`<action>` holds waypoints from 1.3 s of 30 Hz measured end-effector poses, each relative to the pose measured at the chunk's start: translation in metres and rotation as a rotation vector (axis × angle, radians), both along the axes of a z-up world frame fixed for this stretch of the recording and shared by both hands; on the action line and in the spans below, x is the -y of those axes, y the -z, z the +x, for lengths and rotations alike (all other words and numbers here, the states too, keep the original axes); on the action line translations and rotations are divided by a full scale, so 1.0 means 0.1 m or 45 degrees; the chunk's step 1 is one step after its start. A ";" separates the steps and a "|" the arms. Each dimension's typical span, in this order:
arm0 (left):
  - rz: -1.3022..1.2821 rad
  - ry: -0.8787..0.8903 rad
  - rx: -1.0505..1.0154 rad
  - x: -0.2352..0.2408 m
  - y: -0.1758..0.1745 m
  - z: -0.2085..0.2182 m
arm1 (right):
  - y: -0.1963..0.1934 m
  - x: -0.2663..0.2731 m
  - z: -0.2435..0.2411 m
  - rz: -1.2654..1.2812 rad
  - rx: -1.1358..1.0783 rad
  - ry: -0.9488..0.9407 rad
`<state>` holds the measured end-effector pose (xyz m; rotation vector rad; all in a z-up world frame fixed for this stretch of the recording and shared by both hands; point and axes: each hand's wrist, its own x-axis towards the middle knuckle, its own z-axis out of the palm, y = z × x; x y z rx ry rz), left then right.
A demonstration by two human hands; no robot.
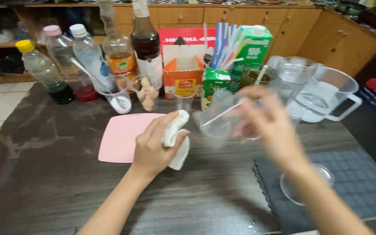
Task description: The person wipes several clear plastic cups with a white cloth on a cluttered kitchen counter. They handle each cup individually, wiping the exterior and interior before placing it down. The person also folds the cloth and wipes the counter surface.
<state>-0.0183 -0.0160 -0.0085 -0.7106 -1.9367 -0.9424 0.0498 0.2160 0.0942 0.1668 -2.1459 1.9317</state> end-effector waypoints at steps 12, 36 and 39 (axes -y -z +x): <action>-0.253 0.116 -0.251 -0.03 -0.03 0.07 | 0.37 -1.70 -0.18 1.109 -0.128 0.847; 1.312 0.700 1.385 -0.26 -0.23 0.10 | 0.52 -1.25 0.49 0.497 0.184 -0.010; 1.465 0.903 1.488 -0.29 -0.21 0.18 | 0.63 -0.71 0.13 -0.217 0.229 0.072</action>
